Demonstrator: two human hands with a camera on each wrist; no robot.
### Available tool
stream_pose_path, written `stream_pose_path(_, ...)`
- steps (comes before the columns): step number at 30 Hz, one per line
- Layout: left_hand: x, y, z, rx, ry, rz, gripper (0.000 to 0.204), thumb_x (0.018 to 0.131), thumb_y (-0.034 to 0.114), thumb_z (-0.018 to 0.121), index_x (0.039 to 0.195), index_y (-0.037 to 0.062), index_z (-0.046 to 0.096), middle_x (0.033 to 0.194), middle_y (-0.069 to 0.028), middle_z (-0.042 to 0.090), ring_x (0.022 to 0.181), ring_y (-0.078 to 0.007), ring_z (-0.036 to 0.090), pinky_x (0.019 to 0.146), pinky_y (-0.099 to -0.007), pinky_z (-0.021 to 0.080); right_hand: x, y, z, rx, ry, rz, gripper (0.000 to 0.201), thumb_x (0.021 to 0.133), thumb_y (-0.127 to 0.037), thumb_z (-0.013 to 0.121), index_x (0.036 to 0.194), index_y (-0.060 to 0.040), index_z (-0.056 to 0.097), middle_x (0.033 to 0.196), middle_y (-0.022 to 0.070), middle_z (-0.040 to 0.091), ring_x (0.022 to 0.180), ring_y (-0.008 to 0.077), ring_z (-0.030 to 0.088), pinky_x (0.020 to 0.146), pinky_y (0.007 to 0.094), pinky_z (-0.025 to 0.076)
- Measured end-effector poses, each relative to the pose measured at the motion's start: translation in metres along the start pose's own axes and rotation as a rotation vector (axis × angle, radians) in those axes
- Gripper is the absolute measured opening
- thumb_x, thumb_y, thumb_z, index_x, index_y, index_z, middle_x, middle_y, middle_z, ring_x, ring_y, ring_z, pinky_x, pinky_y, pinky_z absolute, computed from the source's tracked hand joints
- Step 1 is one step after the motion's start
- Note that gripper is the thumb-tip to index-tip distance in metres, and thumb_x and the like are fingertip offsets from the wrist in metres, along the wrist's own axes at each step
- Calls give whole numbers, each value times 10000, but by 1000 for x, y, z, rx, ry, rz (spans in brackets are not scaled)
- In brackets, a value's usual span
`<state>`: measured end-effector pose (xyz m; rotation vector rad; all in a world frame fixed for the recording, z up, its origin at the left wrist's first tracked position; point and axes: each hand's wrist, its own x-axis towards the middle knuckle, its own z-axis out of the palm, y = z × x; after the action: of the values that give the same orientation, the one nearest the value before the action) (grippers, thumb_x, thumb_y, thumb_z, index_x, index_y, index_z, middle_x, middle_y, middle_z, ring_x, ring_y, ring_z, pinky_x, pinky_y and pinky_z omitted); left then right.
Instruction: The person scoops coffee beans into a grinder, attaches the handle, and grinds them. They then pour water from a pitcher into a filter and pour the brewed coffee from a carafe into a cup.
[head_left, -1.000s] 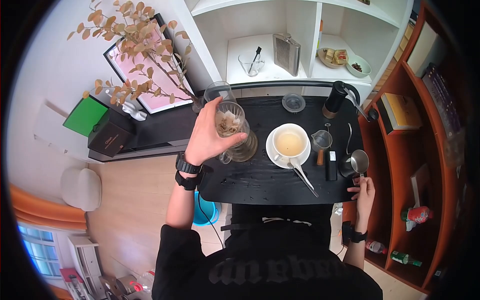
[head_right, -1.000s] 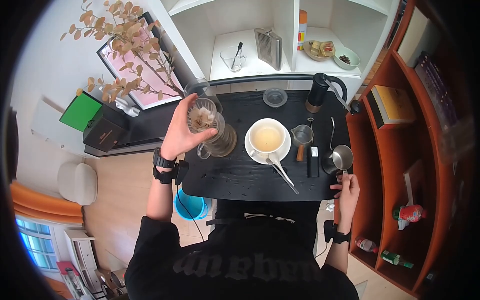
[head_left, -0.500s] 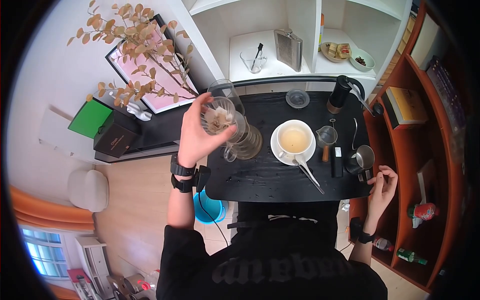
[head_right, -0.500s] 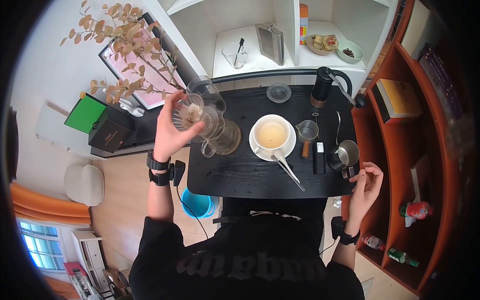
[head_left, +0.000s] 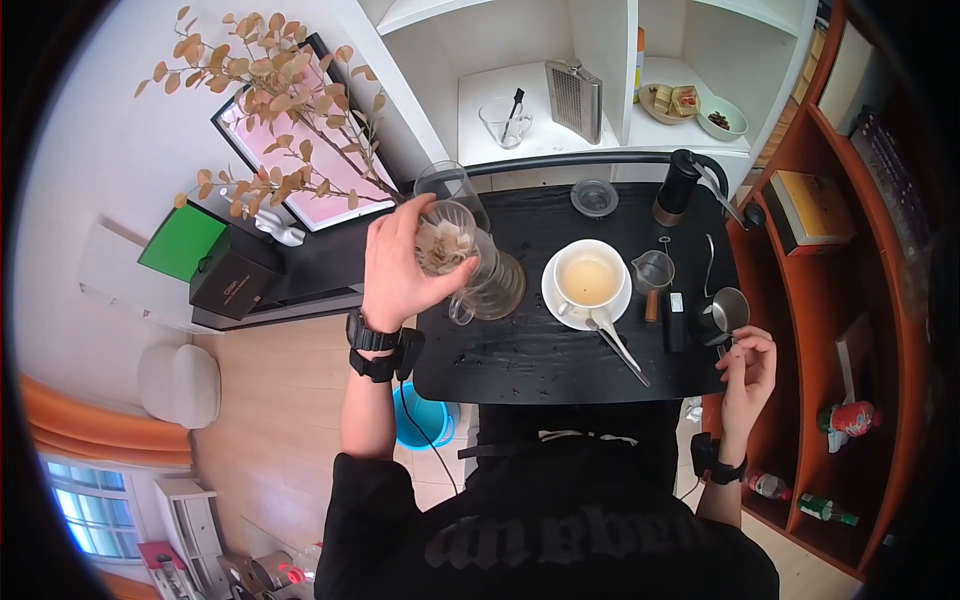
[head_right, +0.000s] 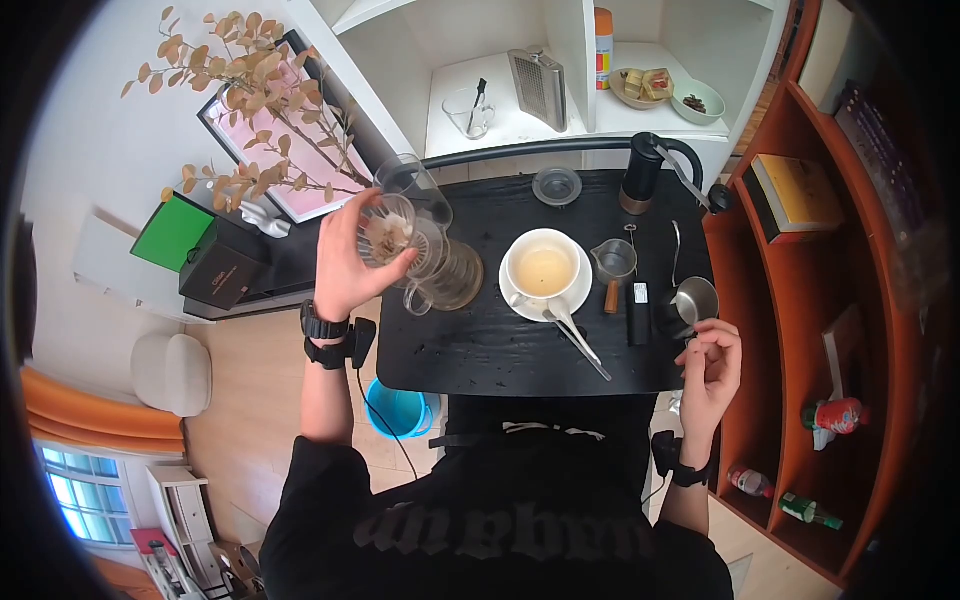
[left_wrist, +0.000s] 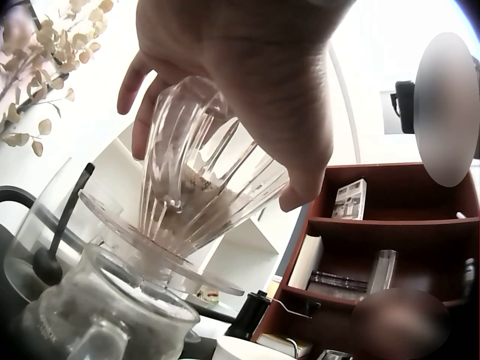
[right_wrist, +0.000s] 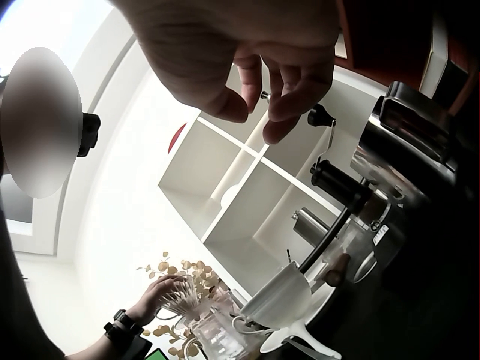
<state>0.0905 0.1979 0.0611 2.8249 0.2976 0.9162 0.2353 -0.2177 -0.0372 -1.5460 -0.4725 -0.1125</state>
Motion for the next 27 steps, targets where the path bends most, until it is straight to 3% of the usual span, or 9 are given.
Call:
stream_pose_path(9,11,-2,-3,29,-77,57,770,649,428,814,1269,49,560,1132,-114,654,926,-279,610,897,-394,438,-1,-5,0,17,-23,33,86,944,16,574,1012,-25,540,1099,98,566,704,61,551,621,190,444)
stream_pose_path(16,78,27,-4,-10,-79,316,764,687,469,810,1230,6,540,1086,-162,626,971,-348,619,837,-420,464,-6,-1,3,52,-31,31,80,940,24,575,994,-23,541,1078,98,572,706,67,555,642,205,462)
stream_pose_path(17,90,36,-1,-27,-137,323,797,709,488,800,1255,-12,505,1091,-193,596,976,-378,612,823,-434,487,-7,-2,4,59,-31,30,81,939,26,576,992,-24,542,1074,98,573,706,68,556,644,206,463)
stream_pose_path(20,121,42,37,-48,-141,475,837,721,495,794,1287,-26,464,1105,-219,564,983,-412,606,836,-455,507,-10,-4,2,59,-27,30,83,934,28,580,986,-25,543,1060,95,578,707,70,558,650,207,468)
stream_pose_path(27,168,44,124,-50,-551,391,969,742,477,790,1418,-42,330,1287,-279,442,1093,-435,589,945,-434,504,-23,-7,-15,45,25,25,88,930,27,590,983,-26,545,1036,92,586,709,73,563,659,212,475)
